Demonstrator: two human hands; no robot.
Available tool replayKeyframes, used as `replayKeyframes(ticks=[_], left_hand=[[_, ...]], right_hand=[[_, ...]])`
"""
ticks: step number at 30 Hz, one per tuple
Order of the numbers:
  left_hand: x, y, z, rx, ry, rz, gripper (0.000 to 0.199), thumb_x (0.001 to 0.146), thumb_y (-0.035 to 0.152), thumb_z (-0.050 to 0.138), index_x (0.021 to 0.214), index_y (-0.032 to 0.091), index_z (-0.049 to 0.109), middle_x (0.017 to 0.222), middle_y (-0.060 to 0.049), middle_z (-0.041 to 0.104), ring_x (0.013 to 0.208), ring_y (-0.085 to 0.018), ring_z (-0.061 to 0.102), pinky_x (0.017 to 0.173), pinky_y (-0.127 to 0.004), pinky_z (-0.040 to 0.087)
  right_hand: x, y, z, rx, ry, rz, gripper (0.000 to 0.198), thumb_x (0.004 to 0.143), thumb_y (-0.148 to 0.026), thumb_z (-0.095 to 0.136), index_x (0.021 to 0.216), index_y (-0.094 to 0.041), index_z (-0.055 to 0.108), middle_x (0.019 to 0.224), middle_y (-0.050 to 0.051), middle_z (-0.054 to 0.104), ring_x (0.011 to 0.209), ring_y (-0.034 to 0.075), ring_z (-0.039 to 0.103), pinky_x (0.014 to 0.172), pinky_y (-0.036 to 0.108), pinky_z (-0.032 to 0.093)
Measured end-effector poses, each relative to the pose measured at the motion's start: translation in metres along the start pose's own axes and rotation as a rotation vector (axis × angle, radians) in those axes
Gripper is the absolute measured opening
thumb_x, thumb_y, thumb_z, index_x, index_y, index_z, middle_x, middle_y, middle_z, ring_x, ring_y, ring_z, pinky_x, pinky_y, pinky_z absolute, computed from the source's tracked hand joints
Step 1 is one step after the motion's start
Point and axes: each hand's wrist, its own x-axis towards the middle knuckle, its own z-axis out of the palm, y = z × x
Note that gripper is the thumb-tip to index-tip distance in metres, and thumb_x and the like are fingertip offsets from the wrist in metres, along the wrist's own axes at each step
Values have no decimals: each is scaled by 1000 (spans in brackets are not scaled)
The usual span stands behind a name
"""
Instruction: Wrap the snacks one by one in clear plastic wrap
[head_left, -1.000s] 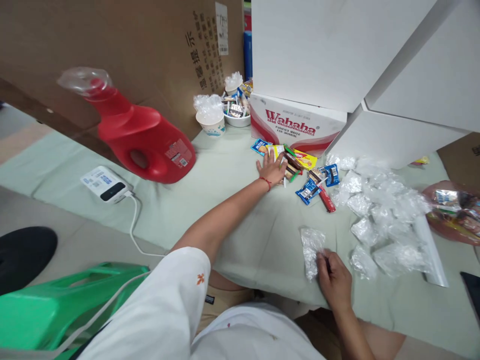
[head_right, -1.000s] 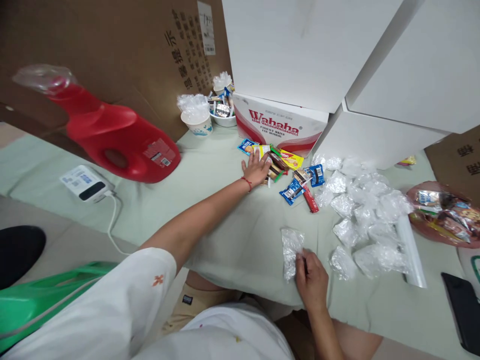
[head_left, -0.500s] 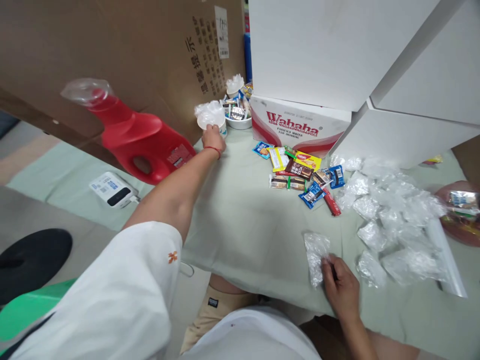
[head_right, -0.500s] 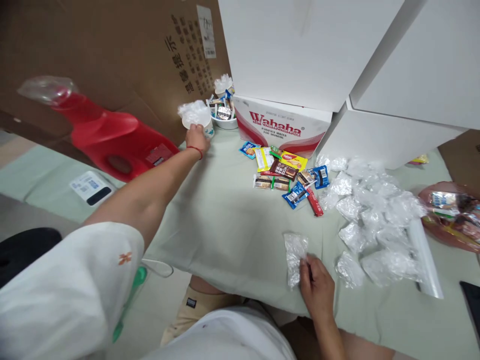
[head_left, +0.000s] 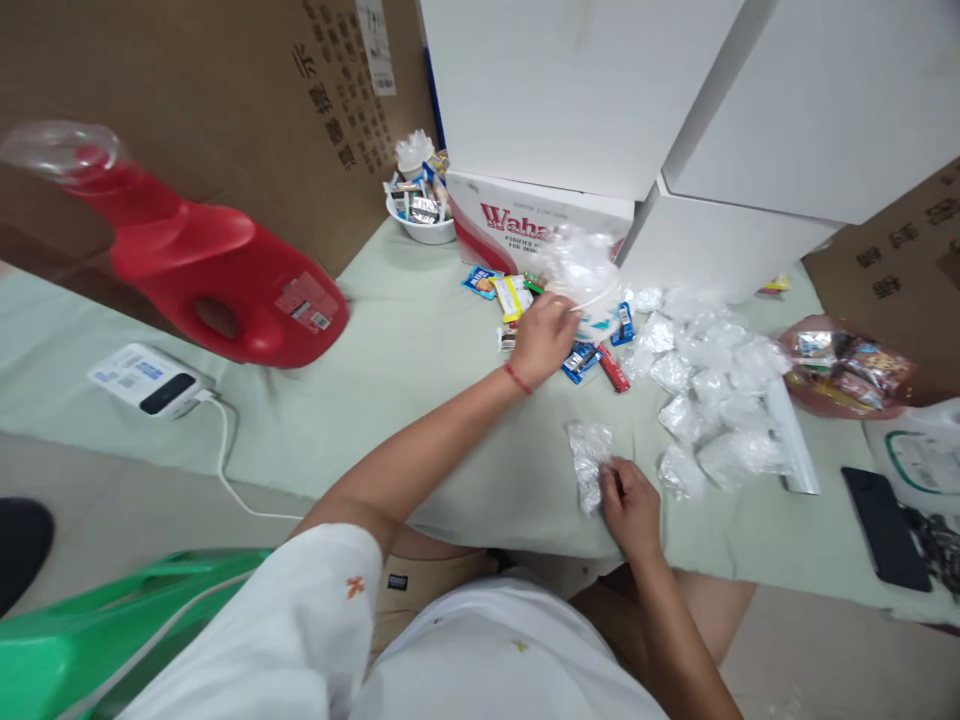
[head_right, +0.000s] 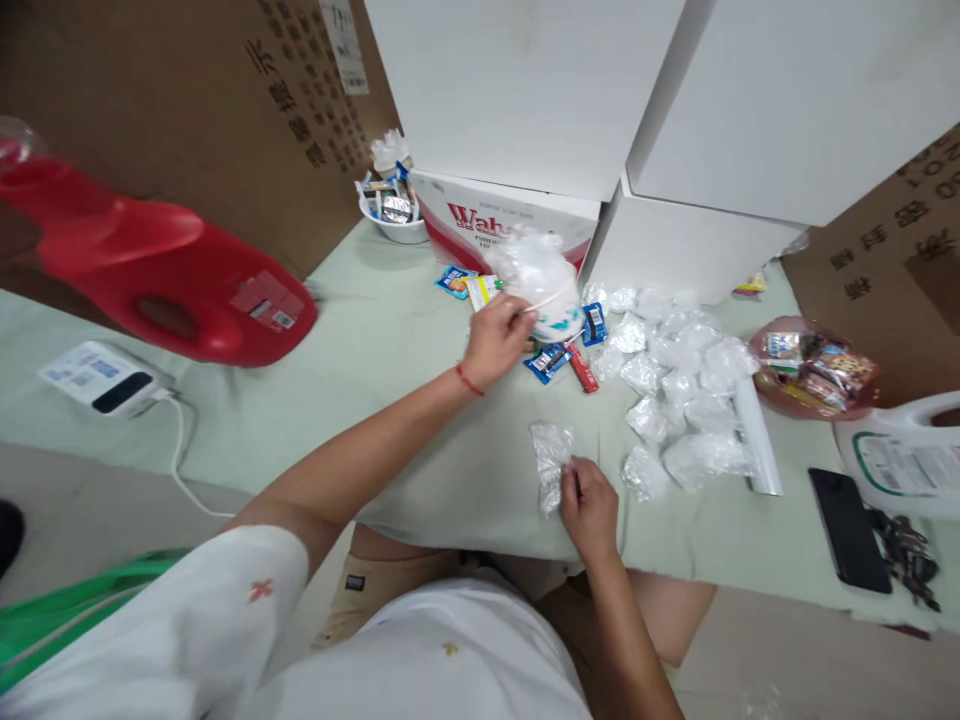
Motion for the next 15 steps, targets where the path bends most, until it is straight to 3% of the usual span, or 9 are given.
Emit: replayKeyframes(ticks=[2,4,7,10,15], left_hand=[[16,12,59,-375,-45,-242,20,80,21,77,72,19,59,80,-2,59,84,-18,57,72,-26,41],[35,20,111,-774,-9,-639,26,81,12,72,69,20,50,65,3,48,61,-11,46,58,-22,31],[59,26,162,-902,-91,-799,29,79,3,61,66,20,41,55,7,35,46,-8,32,51,-21,21],[73,27,180,-985,-144,-841,33,75,-1,57,63,21,35,52,8,29,42,-6,27,47,-21,20],[91,24,177,-1082,-119,-849,37,74,1,55,62,23,27,50,9,21,38,-5,22,44,-21,18]], right_hand=[[-1,0,0,5,9,5,28,104,-36,48,102,-19,70,92,9,75,86,22,71,79,34,55],[-2,0,0,12,9,10,28,104,-35,47,101,-19,70,93,9,75,86,22,70,79,34,54],[-3,1,2,34,10,31,29,104,-34,46,102,-20,71,92,8,74,85,22,69,79,34,54],[0,-1,5,52,23,56,30,104,-33,45,105,-19,71,94,10,73,87,23,68,81,37,55],[14,-7,3,96,25,19,37,102,-38,54,132,-20,64,123,16,65,114,28,63,100,47,54]])
